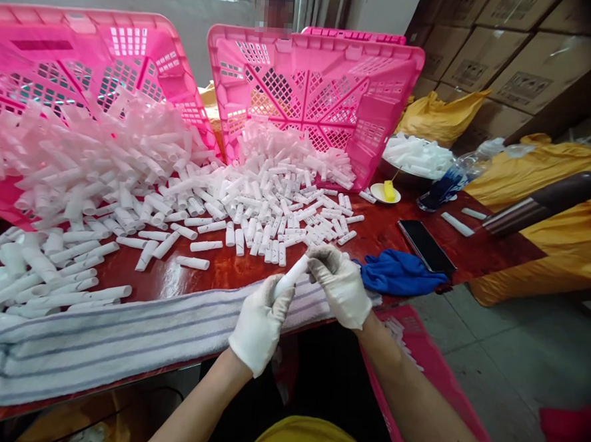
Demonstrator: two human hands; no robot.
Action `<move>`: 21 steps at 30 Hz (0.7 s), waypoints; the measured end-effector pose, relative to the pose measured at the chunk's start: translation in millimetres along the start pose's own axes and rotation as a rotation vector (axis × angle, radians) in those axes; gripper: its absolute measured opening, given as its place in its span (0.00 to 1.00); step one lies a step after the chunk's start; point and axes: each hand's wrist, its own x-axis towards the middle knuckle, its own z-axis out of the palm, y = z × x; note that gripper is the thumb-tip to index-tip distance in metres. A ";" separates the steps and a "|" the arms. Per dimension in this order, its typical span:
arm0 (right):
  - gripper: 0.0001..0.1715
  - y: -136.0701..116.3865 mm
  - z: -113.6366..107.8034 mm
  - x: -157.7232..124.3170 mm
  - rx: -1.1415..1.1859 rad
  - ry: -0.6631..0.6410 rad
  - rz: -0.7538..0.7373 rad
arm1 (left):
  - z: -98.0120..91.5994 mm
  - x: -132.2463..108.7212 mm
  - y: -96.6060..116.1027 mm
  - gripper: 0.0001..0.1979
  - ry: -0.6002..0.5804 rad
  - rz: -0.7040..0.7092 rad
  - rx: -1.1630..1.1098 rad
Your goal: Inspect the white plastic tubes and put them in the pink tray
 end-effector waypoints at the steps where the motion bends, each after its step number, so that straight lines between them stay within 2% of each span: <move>1: 0.17 -2.2 0.2 1.2 -0.015 -0.005 0.010 | -0.6 0.3 -0.7 0.17 -0.001 0.033 0.054; 5: 0.17 -10.1 5.2 0.8 -0.115 -0.032 0.036 | 1.4 1.4 -0.7 0.16 0.077 0.172 0.297; 7: 0.16 -10.9 8.6 -2.7 -0.183 -0.075 -0.048 | 6.0 2.1 1.5 0.16 0.061 0.166 0.323; 9: 0.15 -10.3 5.1 -7.9 -0.251 -0.109 -0.154 | 8.3 3.1 3.8 0.16 -0.061 0.138 0.330; 11: 0.14 -11.1 -13.3 -15.0 -0.307 -0.071 -0.159 | 0.2 5.1 3.4 0.18 -0.225 0.164 0.378; 13: 0.13 -16.5 -47.7 -23.4 -0.448 0.089 -0.045 | -25.1 9.5 -1.3 0.20 -0.256 0.242 0.468; 15: 0.13 -25.6 -86.7 -31.1 -0.749 0.287 0.149 | -66.0 17.5 -9.9 0.21 -0.073 0.284 0.639; 16: 0.13 -29.9 -101.8 -33.4 -0.956 0.308 0.277 | -88.9 22.9 -15.1 0.19 -0.007 0.272 0.827; 17: 0.13 -32.6 -110.8 -33.9 -1.110 0.319 0.346 | -110.9 29.0 -20.7 0.18 0.089 0.225 1.022; 18: 0.13 -32.9 -112.0 -32.1 -1.208 0.294 0.362 | -130.0 35.6 -26.2 0.16 0.167 0.147 1.162; 19: 0.13 -30.3 -105.1 -27.4 -1.228 0.243 0.325 | -144.7 42.4 -31.4 0.16 0.154 0.071 1.248; 21: 0.13 -16.6 -70.9 -9.7 -1.086 0.130 0.142 | -159.3 54.5 -39.8 0.16 0.070 -0.066 1.302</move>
